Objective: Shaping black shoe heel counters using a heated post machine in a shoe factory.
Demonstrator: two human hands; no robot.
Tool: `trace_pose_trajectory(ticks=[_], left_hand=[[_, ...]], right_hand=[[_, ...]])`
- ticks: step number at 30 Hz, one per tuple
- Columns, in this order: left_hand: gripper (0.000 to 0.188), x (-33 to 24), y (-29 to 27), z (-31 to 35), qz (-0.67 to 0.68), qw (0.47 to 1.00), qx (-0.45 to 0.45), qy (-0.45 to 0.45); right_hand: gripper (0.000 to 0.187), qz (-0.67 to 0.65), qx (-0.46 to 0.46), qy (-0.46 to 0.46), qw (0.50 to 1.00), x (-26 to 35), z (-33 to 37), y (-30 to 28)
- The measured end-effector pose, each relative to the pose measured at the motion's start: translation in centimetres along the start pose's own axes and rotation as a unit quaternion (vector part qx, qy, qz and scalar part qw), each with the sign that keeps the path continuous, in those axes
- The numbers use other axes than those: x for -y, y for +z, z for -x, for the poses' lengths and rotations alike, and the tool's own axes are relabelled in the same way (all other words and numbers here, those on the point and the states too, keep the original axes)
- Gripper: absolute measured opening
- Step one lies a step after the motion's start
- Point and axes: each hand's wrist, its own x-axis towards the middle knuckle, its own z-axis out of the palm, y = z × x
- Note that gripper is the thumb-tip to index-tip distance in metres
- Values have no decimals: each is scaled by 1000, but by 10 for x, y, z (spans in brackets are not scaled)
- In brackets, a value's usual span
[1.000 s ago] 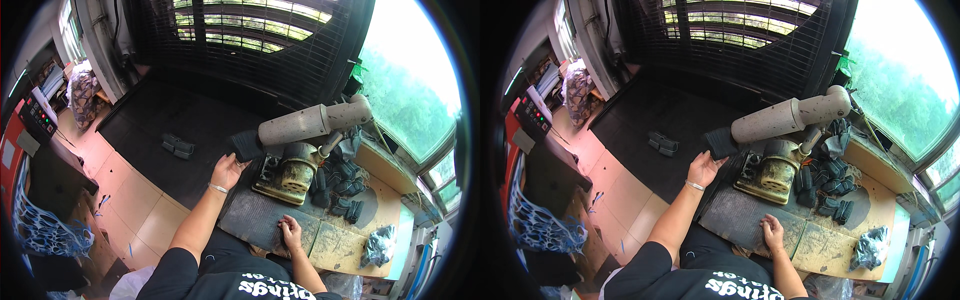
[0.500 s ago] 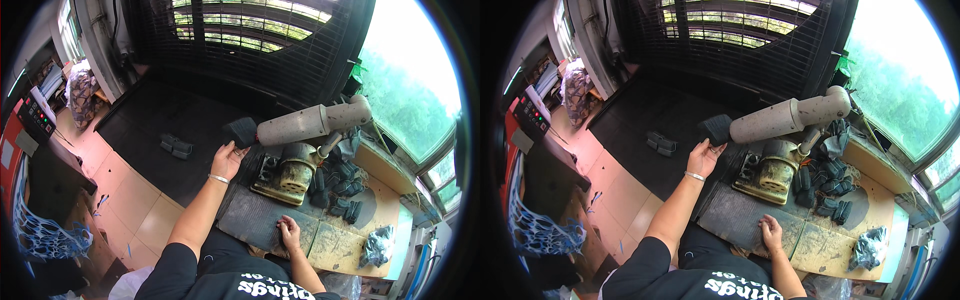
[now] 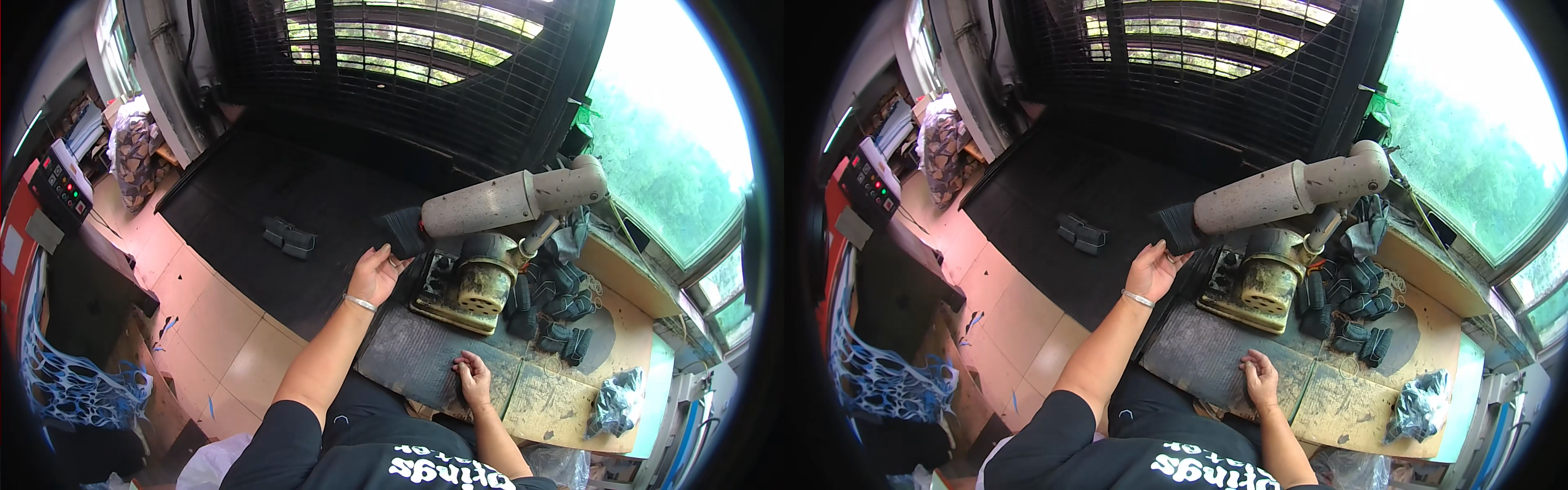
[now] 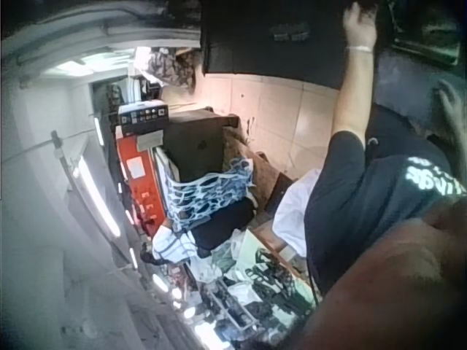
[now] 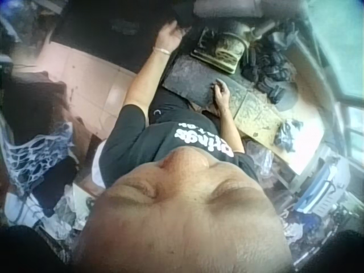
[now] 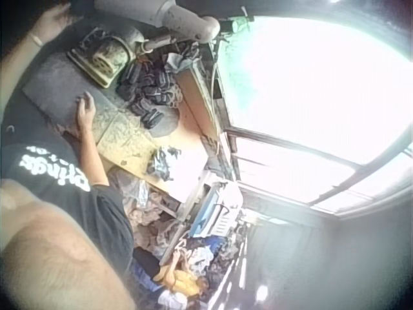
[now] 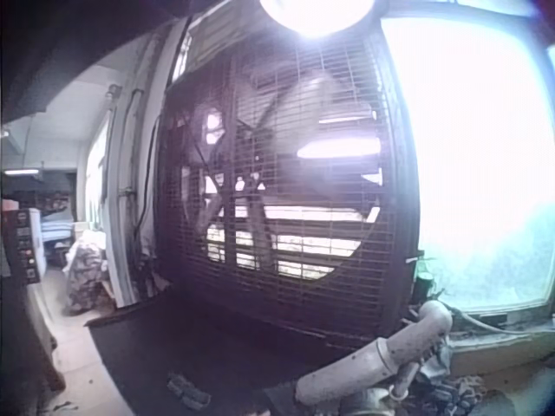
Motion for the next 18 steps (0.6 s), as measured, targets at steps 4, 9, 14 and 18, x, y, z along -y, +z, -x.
trace_pose_trajectory(ticks=[4,9,14,18], left_hand=[[19,5,-3,5,-1,1000,-14,-14],[20,6,-12,12,10,1000,-5,-29],[12,10,7,13,-13,997,-68,-31],[12,5,16,7,-34,993,-112,-11]], right_hand=[[28,4,-1,-4,1000,-3,0,-2],[28,-6,-1,-1,1000,-2,0,0],[28,6,-7,-1,1000,-2,1,-2],[27,13,-5,-9,1000,0,0,0]])
